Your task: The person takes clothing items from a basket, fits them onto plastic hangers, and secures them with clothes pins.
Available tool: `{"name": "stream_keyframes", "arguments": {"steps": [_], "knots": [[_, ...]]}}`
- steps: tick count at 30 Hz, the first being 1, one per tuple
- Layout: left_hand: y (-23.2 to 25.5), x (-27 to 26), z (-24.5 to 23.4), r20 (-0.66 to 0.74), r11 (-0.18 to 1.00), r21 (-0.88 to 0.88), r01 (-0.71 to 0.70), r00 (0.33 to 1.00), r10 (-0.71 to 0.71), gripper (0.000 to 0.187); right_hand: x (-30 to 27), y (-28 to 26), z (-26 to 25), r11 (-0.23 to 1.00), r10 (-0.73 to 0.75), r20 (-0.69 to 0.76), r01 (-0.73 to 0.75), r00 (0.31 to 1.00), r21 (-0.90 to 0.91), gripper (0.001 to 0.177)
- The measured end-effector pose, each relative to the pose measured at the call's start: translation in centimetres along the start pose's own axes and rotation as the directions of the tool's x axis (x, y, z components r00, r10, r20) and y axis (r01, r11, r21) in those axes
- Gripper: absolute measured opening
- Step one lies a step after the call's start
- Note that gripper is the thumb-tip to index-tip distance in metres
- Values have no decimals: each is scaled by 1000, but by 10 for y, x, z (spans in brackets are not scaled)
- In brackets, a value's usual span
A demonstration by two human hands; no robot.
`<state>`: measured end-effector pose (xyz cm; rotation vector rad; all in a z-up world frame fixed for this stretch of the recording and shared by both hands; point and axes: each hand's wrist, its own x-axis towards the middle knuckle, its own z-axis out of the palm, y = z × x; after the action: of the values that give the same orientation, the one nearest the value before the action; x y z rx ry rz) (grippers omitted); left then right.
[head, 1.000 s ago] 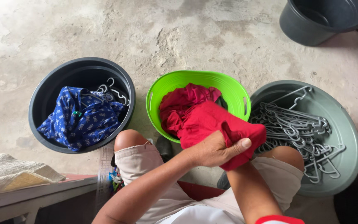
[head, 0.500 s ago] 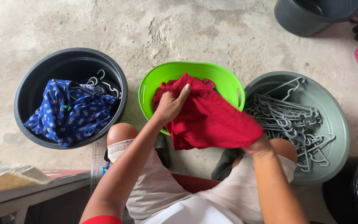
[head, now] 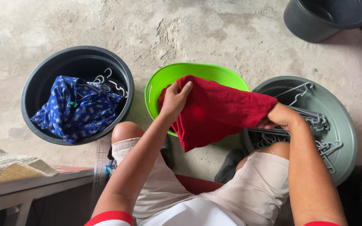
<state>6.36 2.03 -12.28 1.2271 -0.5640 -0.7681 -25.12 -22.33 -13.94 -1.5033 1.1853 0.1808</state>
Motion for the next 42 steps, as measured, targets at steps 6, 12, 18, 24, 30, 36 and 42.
{"name": "stream_keyframes", "arguments": {"steps": [6,12,18,24,30,36,42], "knots": [[-27,-15,40,214,866,454,-208,969,120,25,-34,-54,64,908,-399,-186,359,898,-217,50],[-44,-51,63,486,773,459,-438,852,194,49,-43,-72,128,760,-599,-48,586,799,281,53],[-41,-50,45,531,838,354,-416,827,186,55,-54,-66,129,783,-570,-131,584,811,212,25],[-35,-43,26,306,580,750,-319,944,124,36,-70,-77,125,558,-726,-232,752,647,351,14],[-54,-17,10,97,277,955,-104,995,38,26,-93,-87,114,530,-728,-208,729,653,434,17],[-18,4,-17,60,216,972,-89,989,138,25,-105,-92,92,688,-691,-165,711,703,149,21],[29,17,-3,139,458,849,-262,948,285,26,-95,-106,79,430,-876,-224,482,428,-763,21]]}}
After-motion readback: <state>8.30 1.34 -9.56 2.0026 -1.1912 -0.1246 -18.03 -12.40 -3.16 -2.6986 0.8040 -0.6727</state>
